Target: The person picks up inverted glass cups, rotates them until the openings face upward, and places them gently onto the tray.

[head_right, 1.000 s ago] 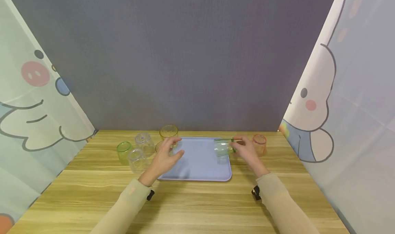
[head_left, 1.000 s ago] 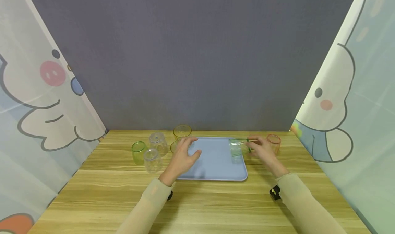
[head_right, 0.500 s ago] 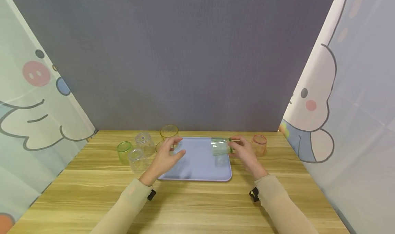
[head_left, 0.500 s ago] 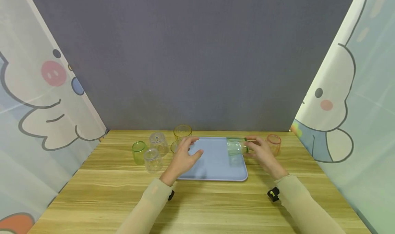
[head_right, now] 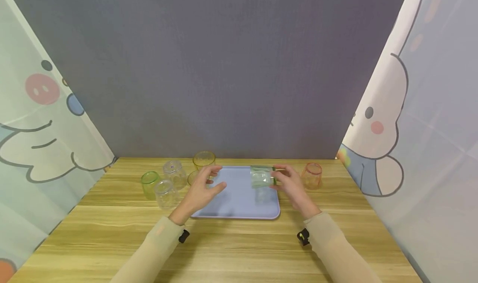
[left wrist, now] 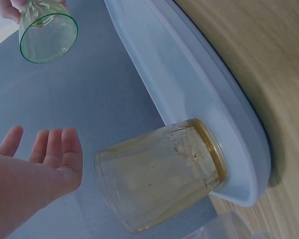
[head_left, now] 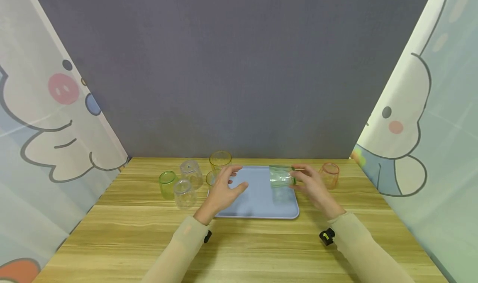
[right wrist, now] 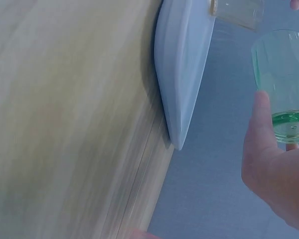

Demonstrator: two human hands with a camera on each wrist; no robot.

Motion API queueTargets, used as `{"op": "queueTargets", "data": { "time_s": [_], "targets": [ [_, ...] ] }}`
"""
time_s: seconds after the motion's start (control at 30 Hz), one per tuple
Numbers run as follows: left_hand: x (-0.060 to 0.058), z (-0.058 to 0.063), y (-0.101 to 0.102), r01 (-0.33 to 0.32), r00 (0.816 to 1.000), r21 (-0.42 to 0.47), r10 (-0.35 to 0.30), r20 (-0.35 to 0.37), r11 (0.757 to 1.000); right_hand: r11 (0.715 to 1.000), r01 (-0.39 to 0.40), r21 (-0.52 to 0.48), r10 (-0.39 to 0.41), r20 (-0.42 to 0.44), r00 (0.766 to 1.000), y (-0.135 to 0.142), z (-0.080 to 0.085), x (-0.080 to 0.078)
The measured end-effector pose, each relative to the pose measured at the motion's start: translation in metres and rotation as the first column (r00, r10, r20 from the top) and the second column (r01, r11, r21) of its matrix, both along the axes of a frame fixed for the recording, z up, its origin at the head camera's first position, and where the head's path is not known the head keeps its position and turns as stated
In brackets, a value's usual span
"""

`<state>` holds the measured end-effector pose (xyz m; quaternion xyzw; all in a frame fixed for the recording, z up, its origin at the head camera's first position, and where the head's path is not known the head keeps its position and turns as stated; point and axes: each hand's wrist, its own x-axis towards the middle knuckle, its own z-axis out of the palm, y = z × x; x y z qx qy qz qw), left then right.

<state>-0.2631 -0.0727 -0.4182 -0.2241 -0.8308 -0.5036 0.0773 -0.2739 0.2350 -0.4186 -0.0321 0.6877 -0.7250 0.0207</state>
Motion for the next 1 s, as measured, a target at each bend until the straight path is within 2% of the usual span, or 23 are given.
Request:
{"op": "queueTargets", "data": {
  "time_s": [0.27, 0.57, 0.8, 1.0],
  "targets": [
    [0.000, -0.002, 0.002, -0.004, 1.000, 0.027, 0.003, 0.021, 1.000, 1.000, -0.016, -0.013, 0.015, -0.015, 1.000, -0.004, -0.002, 0.002],
    [-0.002, -0.002, 0.005, -0.003, 0.999, 0.134, -0.004, 0.054, 0.991, 0.999, -0.027, -0.046, 0.026, -0.018, 0.999, -0.010, -0.001, 0.003],
    [-0.002, -0.004, 0.003, 0.025, 0.993, 0.231, -0.050, 0.106, 0.973, 0.998, -0.015, -0.067, 0.014, -0.024, 1.000, -0.015, -0.003, 0.004],
    [0.000, -0.002, 0.002, 0.037, 0.991, 0.248, -0.068, 0.118, 0.968, 0.997, -0.013, -0.071, 0.012, -0.004, 1.000, -0.018, -0.002, 0.006]
  ]
}}
